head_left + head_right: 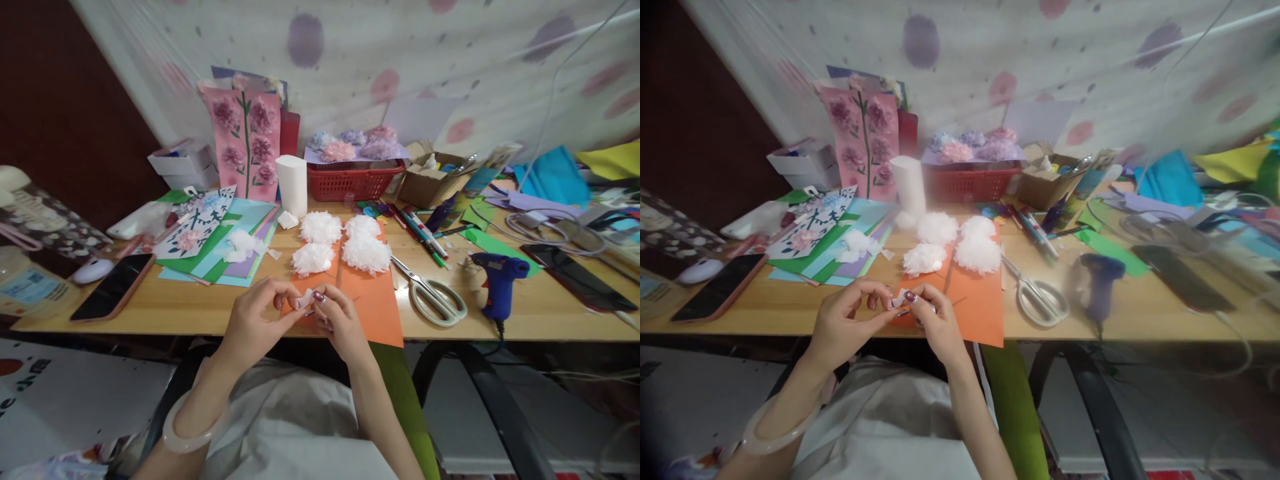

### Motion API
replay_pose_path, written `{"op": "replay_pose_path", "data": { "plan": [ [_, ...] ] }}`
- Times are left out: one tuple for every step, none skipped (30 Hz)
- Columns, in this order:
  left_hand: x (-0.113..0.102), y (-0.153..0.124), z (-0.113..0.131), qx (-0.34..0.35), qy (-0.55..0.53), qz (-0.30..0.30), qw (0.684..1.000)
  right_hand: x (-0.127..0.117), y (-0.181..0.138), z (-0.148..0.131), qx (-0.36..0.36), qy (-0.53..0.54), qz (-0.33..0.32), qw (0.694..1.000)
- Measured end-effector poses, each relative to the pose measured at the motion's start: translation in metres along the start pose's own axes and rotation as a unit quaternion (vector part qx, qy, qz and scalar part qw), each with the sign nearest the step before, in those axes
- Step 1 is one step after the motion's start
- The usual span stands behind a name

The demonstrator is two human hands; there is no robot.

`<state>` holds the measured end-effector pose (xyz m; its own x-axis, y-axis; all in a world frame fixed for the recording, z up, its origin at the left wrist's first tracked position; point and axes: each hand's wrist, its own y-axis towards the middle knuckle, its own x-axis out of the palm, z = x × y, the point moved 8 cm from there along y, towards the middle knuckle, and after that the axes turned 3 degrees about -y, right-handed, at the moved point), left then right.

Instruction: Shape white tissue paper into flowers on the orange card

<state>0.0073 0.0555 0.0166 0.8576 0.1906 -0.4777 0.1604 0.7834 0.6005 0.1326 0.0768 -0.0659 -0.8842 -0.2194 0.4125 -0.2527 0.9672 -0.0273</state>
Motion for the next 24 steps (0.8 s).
{"op": "replay_pose_path", "data": {
  "plan": [
    [0.0, 0.0, 0.002, 0.008, 0.004, -0.005, 1.0, 0.0, 0.0, 0.0, 0.005, 0.001, 0.004, 1.0],
    [0.001, 0.0, 0.002, 0.013, 0.007, -0.01, 1.0, -0.001, 0.0, 0.001, 0.011, 0.003, 0.01, 1.0],
    [0.001, 0.0, 0.003, 0.016, 0.01, -0.014, 1.0, -0.001, 0.0, 0.002, 0.017, 0.004, 0.015, 1.0],
    [0.002, 0.0, 0.002, 0.016, 0.012, -0.017, 1.0, -0.002, 0.0, 0.003, 0.022, 0.004, 0.02, 1.0],
    [0.002, 0.0, 0.002, 0.014, 0.014, -0.018, 1.0, -0.002, 0.0, 0.004, 0.025, 0.003, 0.023, 0.999],
    [0.002, 0.0, 0.001, 0.011, 0.017, -0.017, 1.0, -0.003, 0.001, 0.005, 0.026, 0.003, 0.025, 0.999],
    [0.001, 0.0, 0.0, 0.007, 0.019, -0.018, 1.0, -0.003, 0.001, 0.006, 0.026, 0.002, 0.026, 0.999],
    [0.001, 0.001, 0.0, 0.003, 0.02, -0.018, 1.0, -0.004, 0.001, 0.006, 0.025, 0.0, 0.026, 0.999],
    [0.002, 0.001, -0.001, -0.002, 0.022, -0.019, 1.0, -0.004, 0.001, 0.007, 0.022, -0.005, 0.027, 0.999],
    [0.002, 0.002, -0.001, -0.007, 0.024, -0.021, 0.999, -0.005, 0.001, 0.007, 0.018, -0.012, 0.027, 0.999],
    [0.003, 0.002, -0.001, -0.012, 0.025, -0.024, 0.999, -0.005, 0.002, 0.006, 0.013, -0.022, 0.027, 0.999],
    [0.003, 0.002, -0.002, -0.016, 0.026, -0.026, 0.999, -0.006, 0.002, 0.006, 0.007, -0.032, 0.026, 0.999],
    [0.004, 0.003, -0.002, -0.02, 0.028, -0.028, 0.999, -0.006, 0.002, 0.005, 0.001, -0.04, 0.025, 0.999],
    [0.005, 0.003, -0.003, -0.024, 0.03, -0.028, 0.999, -0.006, 0.001, 0.005, -0.004, -0.047, 0.024, 0.999],
    [0.005, 0.003, -0.004, -0.029, 0.031, -0.025, 0.999, -0.006, 0.001, 0.005, -0.007, -0.05, 0.024, 0.998],
    [0.005, 0.003, -0.006, -0.037, 0.031, -0.02, 0.999, -0.006, 0.001, 0.005, -0.009, -0.052, 0.022, 0.998],
    [0.004, 0.003, -0.009, -0.048, 0.032, -0.013, 0.998, -0.006, 0.001, 0.004, -0.01, -0.052, 0.021, 0.998],
    [0.002, 0.002, -0.013, -0.062, 0.031, -0.005, 0.998, -0.006, 0.002, 0.004, -0.011, -0.052, 0.02, 0.998],
    [0.0, 0.002, -0.017, -0.078, 0.028, 0.004, 0.997, -0.006, 0.002, 0.005, -0.011, -0.051, 0.02, 0.998],
    [-0.002, 0.001, -0.021, -0.094, 0.025, 0.014, 0.995, -0.006, 0.002, 0.005, -0.01, -0.05, 0.022, 0.998],
    [-0.005, 0.001, -0.025, -0.112, 0.02, 0.024, 0.993, -0.007, 0.003, 0.005, -0.008, -0.049, 0.024, 0.998],
    [-0.007, 0.0, -0.03, -0.13, 0.012, 0.034, 0.991, -0.007, 0.003, 0.006, -0.007, -0.048, 0.027, 0.998],
    [-0.01, -0.001, -0.034, -0.147, 0.001, 0.046, 0.988, -0.008, 0.003, 0.006, -0.005, -0.048, 0.03, 0.998],
    [-0.012, -0.002, -0.038, -0.162, -0.014, 0.058, 0.985, -0.008, 0.004, 0.007, -0.004, -0.047, 0.032, 0.998]
  ]
}}
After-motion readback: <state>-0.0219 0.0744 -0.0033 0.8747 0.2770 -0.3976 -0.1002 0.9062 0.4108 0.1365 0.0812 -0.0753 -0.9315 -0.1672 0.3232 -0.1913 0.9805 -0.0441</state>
